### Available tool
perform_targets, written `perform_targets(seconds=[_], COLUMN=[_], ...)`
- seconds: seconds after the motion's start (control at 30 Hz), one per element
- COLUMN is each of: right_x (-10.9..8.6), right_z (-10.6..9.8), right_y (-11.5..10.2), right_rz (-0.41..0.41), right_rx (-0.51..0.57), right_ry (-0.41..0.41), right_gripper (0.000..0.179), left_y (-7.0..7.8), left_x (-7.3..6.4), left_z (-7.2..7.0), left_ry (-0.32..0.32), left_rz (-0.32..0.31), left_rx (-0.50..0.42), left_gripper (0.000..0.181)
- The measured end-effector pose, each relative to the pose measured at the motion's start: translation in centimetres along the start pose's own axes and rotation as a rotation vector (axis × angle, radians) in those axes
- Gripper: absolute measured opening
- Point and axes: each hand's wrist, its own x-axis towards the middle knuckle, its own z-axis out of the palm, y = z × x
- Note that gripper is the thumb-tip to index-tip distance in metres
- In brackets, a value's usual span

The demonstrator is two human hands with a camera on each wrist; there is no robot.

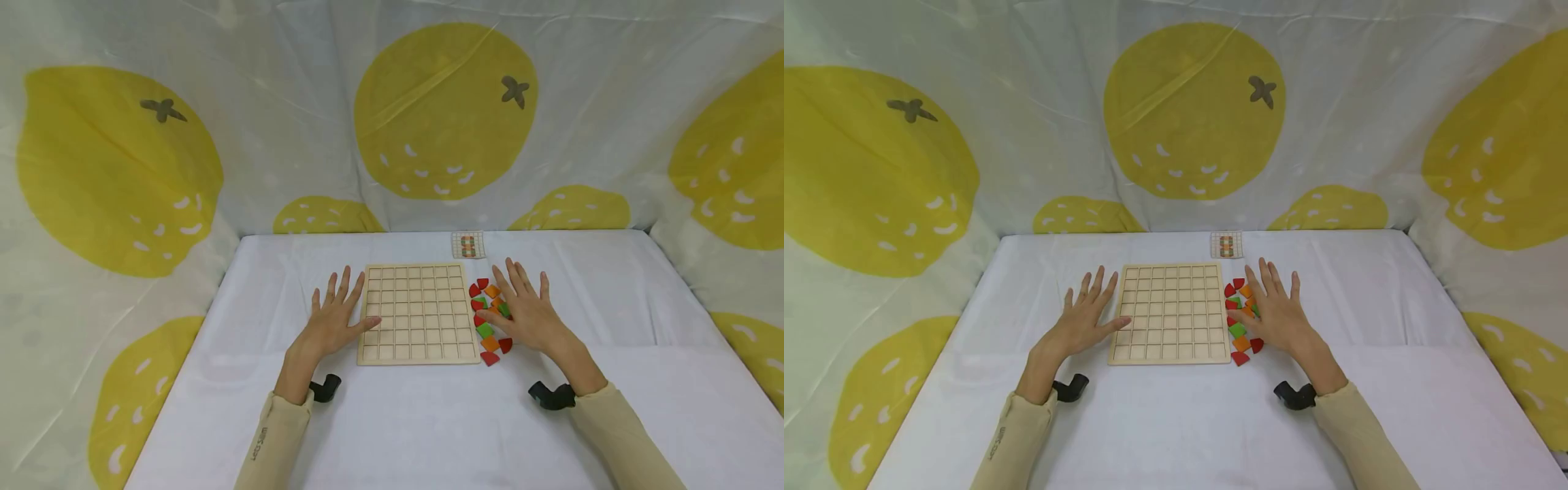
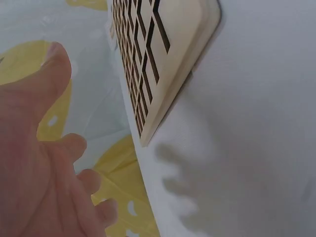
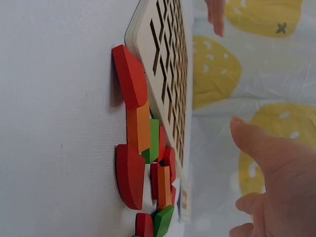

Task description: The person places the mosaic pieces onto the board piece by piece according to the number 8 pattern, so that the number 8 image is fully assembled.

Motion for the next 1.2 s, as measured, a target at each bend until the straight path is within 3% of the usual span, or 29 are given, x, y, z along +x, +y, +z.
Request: perform_targets(seconds=[0.2, 0.47, 0.6, 1.03, 1.2], right_x=[0.0, -0.1, -0.1, 0.3, 0.6], right_z=[-0.2, -0.4, -0.6, -1.2, -0.9], right_y=[0.1, 0.3, 0.5, 2.5, 3.5], right_rz=[0.006, 0.02, 0.025, 0.012, -0.007], right_rx=[0.006, 0.032, 0.043, 0.127, 0.173], right_ry=[-0.017, -0.035, -0.055, -0.15, -0.143], right_gripper=[0.097, 0.098, 0.098, 0.089, 0.084], left_y=[-0.1, 0.1, 0.0, -0.3, -0.5], left_x=[0.3, 0.0, -0.1, -0.2, -0.1], left_z=[0.3, 0.4, 0.4, 0.5, 0.5], left_ry=[-0.044, -0.204, -0.254, -0.276, -0.273], left_rz=[0.008, -0.038, -0.053, -0.06, -0.049], left_rx=[-0.007, -0.025, -0.039, -0.037, -0.038], left_gripper=[0.1, 0.123, 0.128, 0.132, 0.139])
